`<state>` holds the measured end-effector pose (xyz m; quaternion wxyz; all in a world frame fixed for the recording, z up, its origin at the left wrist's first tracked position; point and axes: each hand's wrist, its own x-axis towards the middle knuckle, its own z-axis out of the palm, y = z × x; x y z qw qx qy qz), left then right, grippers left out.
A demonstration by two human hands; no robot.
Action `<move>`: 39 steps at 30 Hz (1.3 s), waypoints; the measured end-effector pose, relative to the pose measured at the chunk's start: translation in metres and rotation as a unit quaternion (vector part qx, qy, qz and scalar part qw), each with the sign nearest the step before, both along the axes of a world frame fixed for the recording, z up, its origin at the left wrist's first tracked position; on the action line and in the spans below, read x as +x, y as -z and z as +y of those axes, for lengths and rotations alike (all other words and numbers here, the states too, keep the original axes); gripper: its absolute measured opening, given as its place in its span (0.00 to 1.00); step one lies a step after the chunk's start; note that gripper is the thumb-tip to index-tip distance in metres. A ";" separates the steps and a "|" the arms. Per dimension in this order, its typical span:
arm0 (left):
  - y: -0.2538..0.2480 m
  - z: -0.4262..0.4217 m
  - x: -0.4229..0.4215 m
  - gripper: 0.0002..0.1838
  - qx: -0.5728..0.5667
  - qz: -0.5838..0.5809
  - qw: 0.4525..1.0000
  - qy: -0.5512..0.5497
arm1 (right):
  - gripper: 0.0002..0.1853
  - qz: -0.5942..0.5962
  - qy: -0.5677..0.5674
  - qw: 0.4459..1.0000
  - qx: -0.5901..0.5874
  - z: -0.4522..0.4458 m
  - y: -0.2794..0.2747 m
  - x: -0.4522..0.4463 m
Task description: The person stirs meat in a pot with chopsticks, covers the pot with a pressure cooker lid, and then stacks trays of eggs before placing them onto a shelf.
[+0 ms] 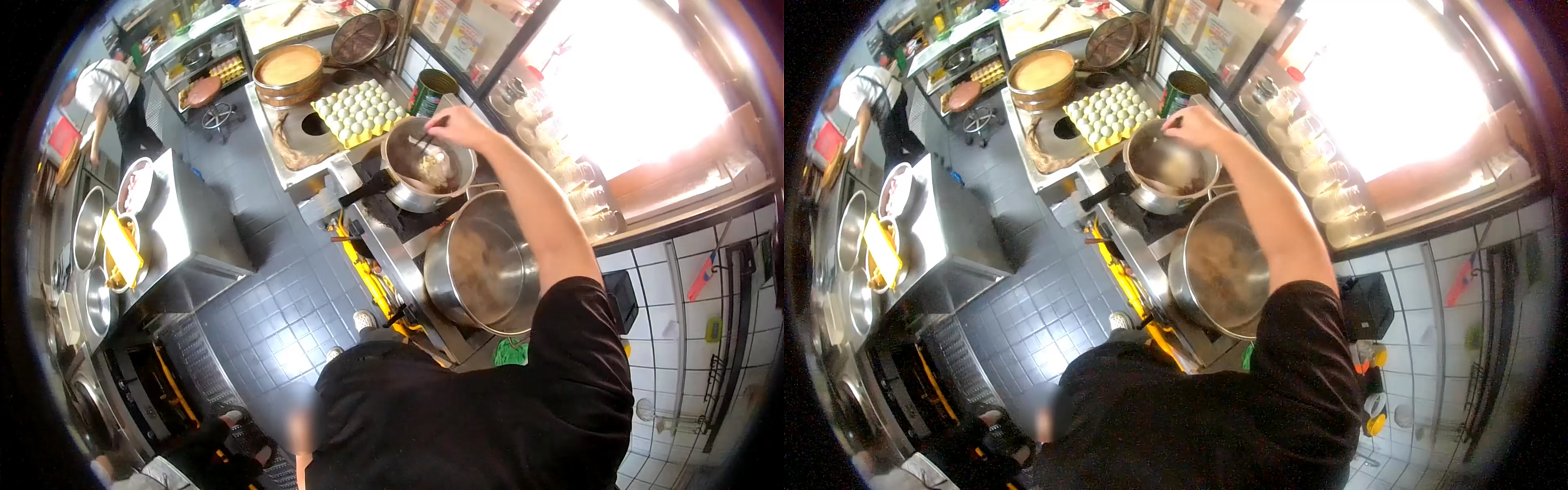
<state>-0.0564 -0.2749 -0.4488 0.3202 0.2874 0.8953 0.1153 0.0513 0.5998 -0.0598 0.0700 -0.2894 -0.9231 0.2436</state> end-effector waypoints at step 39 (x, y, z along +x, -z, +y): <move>-0.371 0.348 -0.007 0.38 0.534 -0.720 0.443 -0.011 | 0.04 0.509 -0.061 0.859 0.015 -0.431 -0.174 -0.108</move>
